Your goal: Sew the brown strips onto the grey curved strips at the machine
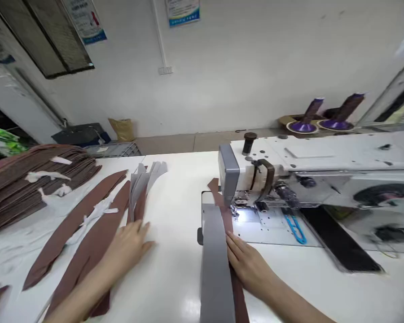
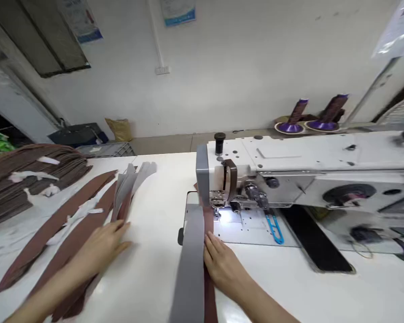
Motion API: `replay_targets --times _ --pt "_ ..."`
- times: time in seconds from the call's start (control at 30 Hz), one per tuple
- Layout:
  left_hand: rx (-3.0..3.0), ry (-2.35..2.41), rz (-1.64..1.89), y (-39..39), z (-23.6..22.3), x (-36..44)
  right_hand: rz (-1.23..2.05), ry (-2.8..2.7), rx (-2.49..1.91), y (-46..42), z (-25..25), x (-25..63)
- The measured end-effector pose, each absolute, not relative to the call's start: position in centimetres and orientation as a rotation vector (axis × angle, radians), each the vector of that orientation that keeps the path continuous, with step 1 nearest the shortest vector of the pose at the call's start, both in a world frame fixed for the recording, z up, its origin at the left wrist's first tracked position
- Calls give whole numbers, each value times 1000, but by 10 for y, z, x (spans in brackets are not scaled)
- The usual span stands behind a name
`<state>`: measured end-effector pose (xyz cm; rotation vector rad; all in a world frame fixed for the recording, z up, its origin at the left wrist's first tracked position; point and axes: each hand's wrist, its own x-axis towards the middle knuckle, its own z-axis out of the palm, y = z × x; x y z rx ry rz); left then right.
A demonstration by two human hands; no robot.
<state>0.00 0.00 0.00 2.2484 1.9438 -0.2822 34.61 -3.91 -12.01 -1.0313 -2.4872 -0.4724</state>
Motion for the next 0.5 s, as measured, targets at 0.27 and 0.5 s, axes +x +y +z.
replay_targets --times 0.27,0.5 --pt "2270 1564 -18 18 -50 190 -543 -2411 -951 -38 -122 343" --pt "2296 1541 -257 35 -45 220 -562 -2431 -934 -33 -123 346"
